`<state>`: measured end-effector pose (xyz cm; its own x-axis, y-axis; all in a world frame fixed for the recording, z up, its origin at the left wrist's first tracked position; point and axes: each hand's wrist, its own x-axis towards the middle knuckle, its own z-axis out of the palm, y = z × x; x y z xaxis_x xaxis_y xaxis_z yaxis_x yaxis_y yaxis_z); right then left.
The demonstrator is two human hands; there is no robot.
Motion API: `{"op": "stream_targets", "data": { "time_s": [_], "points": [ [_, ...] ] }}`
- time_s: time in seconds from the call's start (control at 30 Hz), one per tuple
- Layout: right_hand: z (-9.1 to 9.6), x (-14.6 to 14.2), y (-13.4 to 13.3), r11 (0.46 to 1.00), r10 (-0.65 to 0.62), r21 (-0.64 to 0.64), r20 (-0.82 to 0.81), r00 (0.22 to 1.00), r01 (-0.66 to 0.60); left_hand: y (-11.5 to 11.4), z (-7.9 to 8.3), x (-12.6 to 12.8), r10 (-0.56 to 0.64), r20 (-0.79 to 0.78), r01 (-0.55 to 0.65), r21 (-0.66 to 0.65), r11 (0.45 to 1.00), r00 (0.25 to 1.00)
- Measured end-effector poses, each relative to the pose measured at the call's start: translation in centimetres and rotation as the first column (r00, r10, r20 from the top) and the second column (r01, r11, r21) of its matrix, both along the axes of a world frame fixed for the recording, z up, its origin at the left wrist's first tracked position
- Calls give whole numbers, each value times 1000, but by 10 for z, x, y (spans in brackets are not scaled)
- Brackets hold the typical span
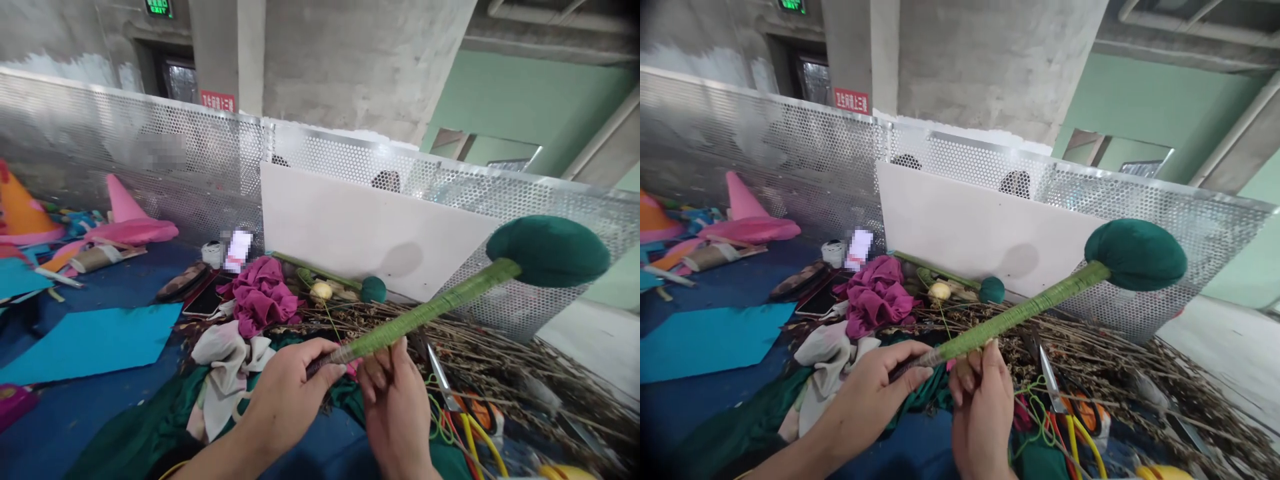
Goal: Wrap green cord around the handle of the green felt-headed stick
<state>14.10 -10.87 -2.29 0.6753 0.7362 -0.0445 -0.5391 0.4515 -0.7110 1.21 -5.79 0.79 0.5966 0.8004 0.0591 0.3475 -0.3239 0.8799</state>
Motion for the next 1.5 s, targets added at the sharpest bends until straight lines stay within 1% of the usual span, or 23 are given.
{"op": "stream_targets", "data": {
  "time_s": [0.07,0.13,0.23,0.3,0.4,0.5,0.6,0.67,0.73,0.83,0.93,1.03,1.1,1.17,1.27,1.33,1.4,1.5],
  "points": [
    [0,-2,-1,999,24,-19,-75,997,-26,1,-1,-1,23,8,-23,6,1000,1000],
    [-1,-4,-4,996,73,-40,-62,995,-76,2,-4,-2,34,18,-35,7,999,999],
    [-2,-7,-9,997,76,-35,99,992,-73,3,-8,-2,31,33,-31,-6,1000,999],
    [-3,-10,-10,1000,27,-3,208,978,-27,4,-10,-1,54,27,-54,5,999,998],
    [-7,-15,-10,998,-52,41,305,951,41,4,-11,1,102,-26,-101,42,994,994],
    [-15,-15,-11,996,-86,61,409,908,67,3,-9,2,128,-83,-120,103,987,988],
    [-20,-10,-16,999,-40,48,550,834,16,4,-6,1,109,-132,-82,194,978,985],
    [-17,-4,-21,999,30,6,636,771,-43,4,-6,0,76,-179,-32,234,972,981],
    [-8,4,-26,993,106,-36,719,687,-116,3,-6,0,61,-219,-1,263,965,974],
    [6,20,-30,975,198,-109,826,528,-195,2,-8,1,64,-268,23,311,950,961],
    [15,31,-31,968,225,-156,884,410,-196,0,-10,1,45,-316,74,355,932,948],
    [20,34,-29,974,205,-157,917,342,-164,-3,-11,1,57,-389,109,391,914,919],
    [23,33,-26,976,203,-165,924,324,-141,-5,-11,3,82,-444,125,417,900,892],
    [25,33,-23,978,207,-181,923,326,-107,-5,-11,5,93,-469,142,441,886,878],
    [26,35,-17,975,216,-219,910,354,-32,-6,-10,6,65,-478,185,456,870,876],
    [25,39,-14,969,232,-248,889,394,-11,-6,-10,6,38,-491,227,468,854,870],
    [23,43,-11,962,253,-273,865,433,-18,-7,-10,5,22,-505,267,491,829,863],
    [21,46,-7,951,289,-309,848,445,-27,-6,-13,3,7,-503,318,556,768,864]
  ]
}}
